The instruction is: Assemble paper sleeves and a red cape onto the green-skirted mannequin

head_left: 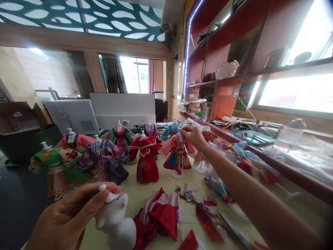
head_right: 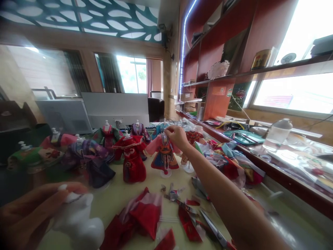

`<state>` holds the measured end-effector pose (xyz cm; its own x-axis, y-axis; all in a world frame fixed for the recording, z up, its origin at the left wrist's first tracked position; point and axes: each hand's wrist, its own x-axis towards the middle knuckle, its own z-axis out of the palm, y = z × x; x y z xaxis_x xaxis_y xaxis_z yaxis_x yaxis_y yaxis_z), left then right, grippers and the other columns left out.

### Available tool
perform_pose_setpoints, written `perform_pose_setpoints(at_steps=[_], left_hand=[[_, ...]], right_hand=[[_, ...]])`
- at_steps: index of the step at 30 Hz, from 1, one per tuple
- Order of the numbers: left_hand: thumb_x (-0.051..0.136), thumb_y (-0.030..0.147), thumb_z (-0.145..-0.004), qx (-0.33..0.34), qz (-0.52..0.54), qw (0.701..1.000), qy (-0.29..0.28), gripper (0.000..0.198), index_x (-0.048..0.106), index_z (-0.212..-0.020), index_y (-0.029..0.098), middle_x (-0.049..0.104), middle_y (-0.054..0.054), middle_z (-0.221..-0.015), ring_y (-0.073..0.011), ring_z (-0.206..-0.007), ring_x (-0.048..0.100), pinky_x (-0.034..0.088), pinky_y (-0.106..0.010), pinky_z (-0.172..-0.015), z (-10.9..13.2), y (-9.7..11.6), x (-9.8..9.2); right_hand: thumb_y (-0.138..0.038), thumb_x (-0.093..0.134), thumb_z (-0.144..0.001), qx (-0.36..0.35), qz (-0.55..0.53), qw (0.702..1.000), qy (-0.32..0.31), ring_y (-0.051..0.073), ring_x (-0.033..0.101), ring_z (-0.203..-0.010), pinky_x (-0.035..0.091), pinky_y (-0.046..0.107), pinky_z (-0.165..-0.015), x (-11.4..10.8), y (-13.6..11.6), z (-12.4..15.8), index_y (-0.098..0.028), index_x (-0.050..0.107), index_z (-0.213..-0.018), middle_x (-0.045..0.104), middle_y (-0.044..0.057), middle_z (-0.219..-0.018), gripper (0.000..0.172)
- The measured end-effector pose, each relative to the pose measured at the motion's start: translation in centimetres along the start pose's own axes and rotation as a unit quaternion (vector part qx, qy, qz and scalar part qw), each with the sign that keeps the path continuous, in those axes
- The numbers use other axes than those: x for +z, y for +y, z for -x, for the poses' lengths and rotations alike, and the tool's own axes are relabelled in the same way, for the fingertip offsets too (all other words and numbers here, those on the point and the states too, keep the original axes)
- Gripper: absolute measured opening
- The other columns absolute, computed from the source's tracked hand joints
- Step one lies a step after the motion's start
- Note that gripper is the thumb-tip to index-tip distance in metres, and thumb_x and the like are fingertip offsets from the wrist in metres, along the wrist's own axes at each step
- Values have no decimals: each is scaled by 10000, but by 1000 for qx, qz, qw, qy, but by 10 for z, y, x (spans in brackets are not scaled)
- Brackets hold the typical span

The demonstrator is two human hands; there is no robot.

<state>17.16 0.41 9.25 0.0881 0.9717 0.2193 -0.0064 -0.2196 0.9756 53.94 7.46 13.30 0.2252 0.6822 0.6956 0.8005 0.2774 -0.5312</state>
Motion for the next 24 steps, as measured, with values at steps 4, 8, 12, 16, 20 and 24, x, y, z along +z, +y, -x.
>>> perform_pose_setpoints(at_steps=[4, 8, 12, 16, 20, 24], left_hand=[[668, 358, -785, -6, 18, 1000, 7, 66, 717, -816, 327, 753, 52, -857, -174, -785, 709, 587, -161, -634, 1, -2, -5], [687, 392, -763, 7, 3, 1000, -11, 89, 718, -818, 329, 748, 42, -854, -161, -771, 692, 567, -158, -605, 2, 3, -5], [712, 409, -733, 27, -16, 999, -29, 137, 730, -778, 281, 740, 3, -807, -146, -721, 668, 531, -146, -572, 4, 15, 0], [731, 382, -722, 37, 14, 999, -38, 140, 726, -780, 254, 729, 1, -805, -123, -685, 642, 502, -152, -566, 5, 26, -3], [730, 341, -735, 62, 23, 998, 11, 133, 722, -785, 219, 721, 0, -778, -104, -672, 621, 473, -145, -563, 4, 37, -17], [700, 354, -758, 103, 5, 993, 53, 171, 710, -765, 183, 697, -4, -713, -110, -630, 603, 465, -178, -547, -11, 39, -31]], right_hand=[[-261, 574, -772, 0, -7, 1000, 9, 196, 640, -700, 474, 290, -664, 5, 3, 0, -163, 700, -724, 704, 45, -724, 166], [-282, 577, -764, 4, -17, 1000, 13, 190, 637, -672, 475, 290, -650, 7, 5, 2, -153, 694, -727, 698, 45, -706, 178], [-344, 589, -764, 10, -25, 1000, 5, 192, 632, -644, 477, 292, -612, 7, 6, 4, -144, 687, -730, 690, 45, -675, 225], [-395, 619, -747, 11, -18, 1000, 8, 207, 641, -678, 495, 320, -642, 3, 4, 7, -148, 689, -762, 694, 53, -707, 257], [-410, 622, -760, 18, 8, 994, 112, 270, 638, -849, 493, 418, -756, -8, -12, 22, -141, 669, -944, 680, 123, -937, 329], [-433, 577, -815, 14, 6, 990, 140, 308, 634, -872, 481, 469, -797, -6, -37, 58, -224, 656, -985, 664, 103, -964, 281]])
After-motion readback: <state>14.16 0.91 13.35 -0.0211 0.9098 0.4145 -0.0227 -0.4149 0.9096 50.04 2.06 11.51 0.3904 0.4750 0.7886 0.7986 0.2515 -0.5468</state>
